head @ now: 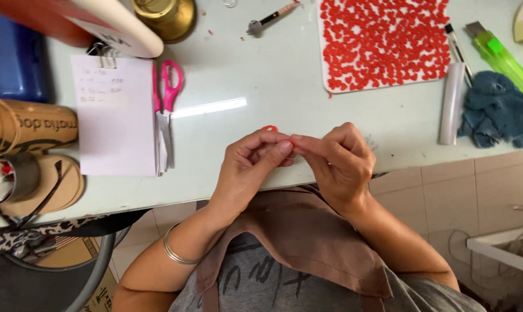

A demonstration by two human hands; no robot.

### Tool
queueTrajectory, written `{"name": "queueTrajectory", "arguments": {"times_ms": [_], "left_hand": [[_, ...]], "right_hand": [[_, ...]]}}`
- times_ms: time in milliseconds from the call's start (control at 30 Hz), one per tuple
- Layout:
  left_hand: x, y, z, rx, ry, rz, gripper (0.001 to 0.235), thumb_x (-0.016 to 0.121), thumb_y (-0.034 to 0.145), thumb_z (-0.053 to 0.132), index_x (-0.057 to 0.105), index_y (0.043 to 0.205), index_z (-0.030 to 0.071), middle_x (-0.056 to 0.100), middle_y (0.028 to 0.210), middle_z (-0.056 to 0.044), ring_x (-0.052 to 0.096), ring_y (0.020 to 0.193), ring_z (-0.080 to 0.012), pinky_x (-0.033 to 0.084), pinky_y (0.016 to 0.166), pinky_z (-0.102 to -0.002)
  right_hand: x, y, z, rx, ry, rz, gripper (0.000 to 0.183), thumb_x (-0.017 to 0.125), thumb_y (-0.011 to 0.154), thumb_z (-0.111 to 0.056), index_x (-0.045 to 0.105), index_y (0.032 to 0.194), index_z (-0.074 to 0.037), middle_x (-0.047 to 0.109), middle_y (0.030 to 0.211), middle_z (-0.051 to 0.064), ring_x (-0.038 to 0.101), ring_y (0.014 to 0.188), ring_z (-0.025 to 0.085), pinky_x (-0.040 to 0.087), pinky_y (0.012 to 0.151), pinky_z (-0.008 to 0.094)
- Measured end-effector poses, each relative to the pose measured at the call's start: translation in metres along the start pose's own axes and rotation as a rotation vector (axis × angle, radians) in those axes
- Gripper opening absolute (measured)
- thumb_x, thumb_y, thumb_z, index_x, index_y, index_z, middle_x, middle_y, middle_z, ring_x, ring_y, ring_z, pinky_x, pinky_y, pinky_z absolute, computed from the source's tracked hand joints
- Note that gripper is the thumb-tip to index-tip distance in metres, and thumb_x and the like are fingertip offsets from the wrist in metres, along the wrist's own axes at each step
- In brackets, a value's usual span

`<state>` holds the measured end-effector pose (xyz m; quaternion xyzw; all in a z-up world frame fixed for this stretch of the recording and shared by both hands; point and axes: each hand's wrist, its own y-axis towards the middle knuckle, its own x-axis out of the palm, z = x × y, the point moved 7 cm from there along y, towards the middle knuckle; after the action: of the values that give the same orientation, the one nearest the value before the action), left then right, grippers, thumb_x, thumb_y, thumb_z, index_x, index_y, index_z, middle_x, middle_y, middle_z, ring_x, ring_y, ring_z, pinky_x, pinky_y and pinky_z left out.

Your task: Assembling small red decorative items using glue and a rolling tool

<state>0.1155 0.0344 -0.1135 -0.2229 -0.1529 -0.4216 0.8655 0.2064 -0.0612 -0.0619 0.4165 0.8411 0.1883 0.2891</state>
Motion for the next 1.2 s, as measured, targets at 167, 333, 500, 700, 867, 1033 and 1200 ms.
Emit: {"name": "queueTrajectory", "arguments": {"times_ms": [167, 333, 500, 700, 867, 1033, 1200], "left_hand": [[0.004, 0.0, 0.007, -0.005, 0.108, 0.006, 0.014, 0.062, 0.085, 0.011, 0.064, 0.092, -0.001, 0.065, 0.074, -0.009, 0.065, 0.074, -0.0113, 0.058, 0.072, -0.029], [0.004, 0.0, 0.01, 0.03, 0.13, 0.013, 0.012, 0.062, 0.085, 0.012, 0.064, 0.09, 0.0, 0.063, 0.072, -0.007, 0.063, 0.072, -0.0102, 0.057, 0.071, -0.027], [0.002, 0.002, 0.011, 0.073, 0.182, 0.015, 0.011, 0.063, 0.084, 0.011, 0.064, 0.086, 0.0, 0.058, 0.073, -0.007, 0.06, 0.071, -0.0097, 0.054, 0.067, -0.022], [0.006, 0.0, 0.01, 0.069, 0.211, -0.001, 0.013, 0.063, 0.085, 0.013, 0.064, 0.087, 0.0, 0.054, 0.074, -0.005, 0.059, 0.072, -0.0078, 0.053, 0.065, -0.019], [0.009, 0.0, 0.019, 0.103, 0.208, -0.015, 0.016, 0.061, 0.086, 0.014, 0.066, 0.093, 0.001, 0.056, 0.076, -0.005, 0.056, 0.075, -0.006, 0.051, 0.069, -0.019], [-0.002, -0.004, 0.021, 0.225, 0.381, -0.007, 0.01, 0.062, 0.084, 0.007, 0.065, 0.092, 0.001, 0.06, 0.077, -0.01, 0.057, 0.077, -0.0134, 0.05, 0.075, -0.029], [-0.031, -0.007, 0.021, 0.367, 0.451, 0.116, 0.006, 0.059, 0.086, 0.003, 0.06, 0.086, -0.003, 0.054, 0.074, -0.01, 0.055, 0.069, -0.0144, 0.049, 0.068, -0.026]], "right_hand": [[-0.004, -0.002, -0.005, -0.124, -0.083, 0.02, 0.007, 0.073, 0.077, -0.001, 0.074, 0.084, -0.003, 0.037, 0.063, 0.004, 0.035, 0.042, 0.01, 0.036, 0.041, 0.021], [-0.004, -0.001, -0.009, -0.158, -0.109, 0.01, 0.004, 0.072, 0.078, -0.002, 0.073, 0.082, -0.003, 0.037, 0.063, 0.003, 0.033, 0.041, 0.01, 0.034, 0.04, 0.024], [-0.002, 0.0, -0.008, -0.168, -0.104, 0.007, 0.005, 0.073, 0.076, -0.002, 0.074, 0.081, -0.004, 0.038, 0.061, 0.002, 0.036, 0.039, 0.011, 0.035, 0.038, 0.023], [-0.005, -0.005, -0.002, -0.162, -0.12, 0.017, 0.006, 0.073, 0.075, 0.0, 0.073, 0.08, -0.004, 0.04, 0.06, 0.002, 0.037, 0.039, 0.009, 0.034, 0.037, 0.022], [-0.009, -0.008, 0.002, -0.131, -0.129, 0.011, 0.006, 0.073, 0.076, -0.002, 0.073, 0.082, -0.004, 0.038, 0.06, 0.003, 0.039, 0.041, 0.012, 0.037, 0.041, 0.022], [-0.03, -0.001, 0.011, -0.072, -0.247, 0.066, 0.003, 0.073, 0.079, -0.005, 0.072, 0.08, -0.003, 0.038, 0.06, 0.005, 0.039, 0.042, 0.016, 0.039, 0.042, 0.027], [-0.089, 0.009, 0.061, -0.009, -0.405, 0.183, 0.009, 0.07, 0.087, -0.007, 0.073, 0.079, -0.003, 0.036, 0.059, 0.008, 0.036, 0.046, 0.023, 0.039, 0.048, 0.032]]}}
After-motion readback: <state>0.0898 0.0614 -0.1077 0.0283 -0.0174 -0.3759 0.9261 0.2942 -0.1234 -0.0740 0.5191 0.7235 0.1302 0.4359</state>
